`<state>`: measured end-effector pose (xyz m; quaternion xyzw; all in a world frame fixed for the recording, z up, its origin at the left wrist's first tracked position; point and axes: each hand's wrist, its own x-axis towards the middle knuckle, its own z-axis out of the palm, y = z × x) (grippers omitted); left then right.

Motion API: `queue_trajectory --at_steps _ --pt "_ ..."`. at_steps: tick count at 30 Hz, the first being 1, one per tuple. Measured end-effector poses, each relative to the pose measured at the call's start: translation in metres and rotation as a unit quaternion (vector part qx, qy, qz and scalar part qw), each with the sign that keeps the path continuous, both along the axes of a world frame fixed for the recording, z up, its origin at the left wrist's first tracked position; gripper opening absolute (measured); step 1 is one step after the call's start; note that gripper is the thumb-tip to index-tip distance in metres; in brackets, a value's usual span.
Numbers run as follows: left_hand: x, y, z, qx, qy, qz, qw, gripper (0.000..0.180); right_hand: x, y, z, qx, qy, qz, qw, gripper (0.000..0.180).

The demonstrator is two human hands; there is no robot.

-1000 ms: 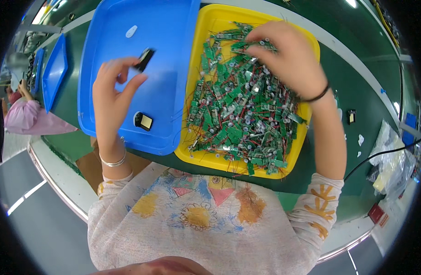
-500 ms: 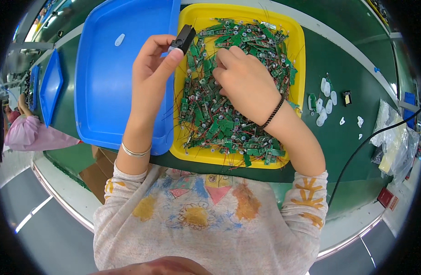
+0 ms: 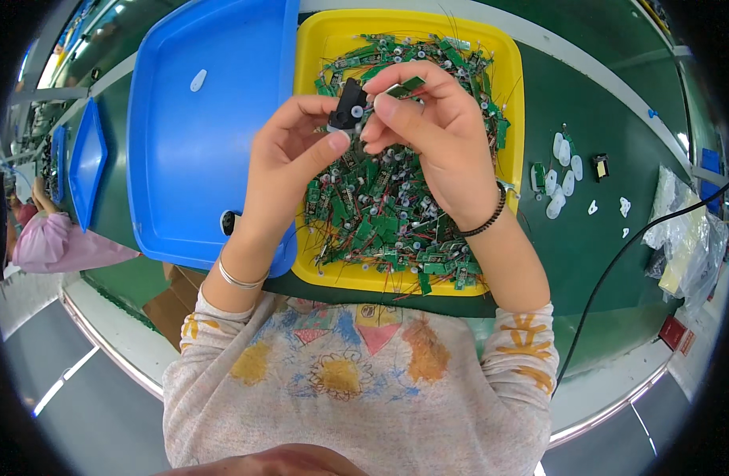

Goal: The person assembles small electronic components by hand, inserting wires into black plastic housings and placing the finished units into a blue tray. The person also retrieves a tray of completed units from a cardboard box and places it on the table.

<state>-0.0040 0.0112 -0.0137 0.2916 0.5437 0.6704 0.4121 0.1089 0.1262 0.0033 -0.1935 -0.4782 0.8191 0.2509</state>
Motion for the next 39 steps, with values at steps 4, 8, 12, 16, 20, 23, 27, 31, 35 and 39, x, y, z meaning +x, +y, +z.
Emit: queue_trajectory --at_steps 4,8,12,16,20,23,27,31,35,39 --pt "0.003 -0.001 0.004 -0.029 0.003 -0.009 1.000 0.027 0.005 0.007 -0.008 0.043 0.026 0.019 0.999 0.013" --pt "0.003 -0.001 0.002 -0.032 -0.011 -0.020 0.999 0.026 0.002 -0.003 -0.006 0.173 0.049 -0.036 0.983 0.012" --pt "0.005 -0.001 0.004 -0.036 -0.041 -0.026 0.998 0.025 0.005 -0.001 -0.009 0.210 0.030 -0.060 0.976 0.015" --pt "0.005 -0.003 0.006 -0.052 -0.018 -0.037 0.998 0.026 0.011 0.009 -0.005 0.230 -0.042 -0.054 0.971 0.019" --pt "0.006 -0.002 0.004 -0.048 -0.019 -0.035 0.998 0.026 0.011 0.002 -0.003 0.093 -0.003 -0.031 0.995 0.023" --pt "0.005 -0.003 0.006 -0.045 -0.081 -0.026 0.995 0.027 0.009 0.001 -0.008 0.145 0.033 -0.016 0.989 0.023" --pt "0.004 -0.002 0.003 -0.015 -0.139 -0.034 0.990 0.026 0.008 -0.007 -0.003 0.221 0.002 -0.038 0.975 0.024" --pt "0.005 -0.003 0.006 0.001 -0.144 -0.024 0.989 0.024 0.007 -0.006 -0.011 0.444 -0.005 -0.124 0.887 0.020" --pt "0.003 -0.004 0.001 0.021 -0.131 0.000 0.991 0.024 0.004 0.001 -0.008 0.605 0.016 -0.121 0.787 0.018" --pt "0.004 -0.005 0.004 0.041 -0.129 0.020 0.991 0.025 0.003 0.003 -0.006 0.663 0.030 -0.117 0.738 0.018"
